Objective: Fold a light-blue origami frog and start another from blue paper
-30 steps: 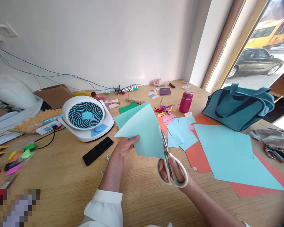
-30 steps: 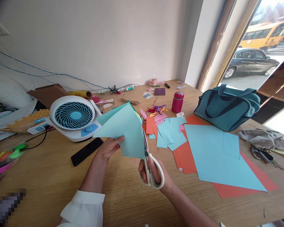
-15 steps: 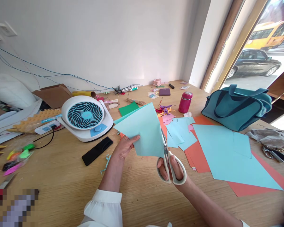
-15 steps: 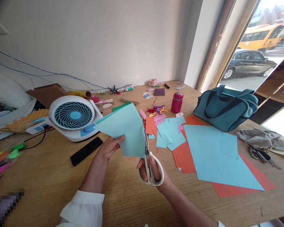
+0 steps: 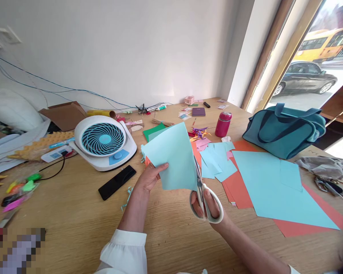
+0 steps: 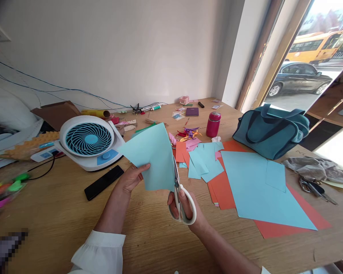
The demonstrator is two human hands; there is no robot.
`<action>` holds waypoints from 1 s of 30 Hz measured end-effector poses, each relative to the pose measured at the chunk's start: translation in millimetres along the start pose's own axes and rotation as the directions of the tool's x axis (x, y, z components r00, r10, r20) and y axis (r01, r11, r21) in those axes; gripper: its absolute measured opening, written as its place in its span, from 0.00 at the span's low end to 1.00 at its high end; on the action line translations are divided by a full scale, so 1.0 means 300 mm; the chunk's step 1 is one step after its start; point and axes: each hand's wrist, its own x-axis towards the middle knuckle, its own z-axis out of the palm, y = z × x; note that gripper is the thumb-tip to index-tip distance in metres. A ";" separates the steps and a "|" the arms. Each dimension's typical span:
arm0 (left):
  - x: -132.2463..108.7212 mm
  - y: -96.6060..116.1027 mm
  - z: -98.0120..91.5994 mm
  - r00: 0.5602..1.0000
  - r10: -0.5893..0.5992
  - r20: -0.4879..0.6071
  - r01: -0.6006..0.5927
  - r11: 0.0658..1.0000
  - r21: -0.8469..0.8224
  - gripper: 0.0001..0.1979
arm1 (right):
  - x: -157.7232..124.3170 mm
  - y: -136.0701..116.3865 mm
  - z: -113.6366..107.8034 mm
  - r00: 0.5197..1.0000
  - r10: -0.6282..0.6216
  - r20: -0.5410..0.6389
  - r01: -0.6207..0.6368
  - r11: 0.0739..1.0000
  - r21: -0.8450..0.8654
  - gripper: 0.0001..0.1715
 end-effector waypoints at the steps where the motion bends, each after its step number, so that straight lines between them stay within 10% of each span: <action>1: 0.002 -0.001 -0.003 1.000 0.006 0.001 -0.006 1.000 0.001 0.31 | -0.002 -0.008 0.005 1.000 0.005 -0.003 -0.005 1.000 -0.005 0.31; 30: 0.006 -0.016 -0.005 0.999 0.008 0.032 -0.010 0.999 0.050 0.31 | 0.003 -0.029 0.023 0.997 -0.081 0.010 0.081 0.997 0.006 0.28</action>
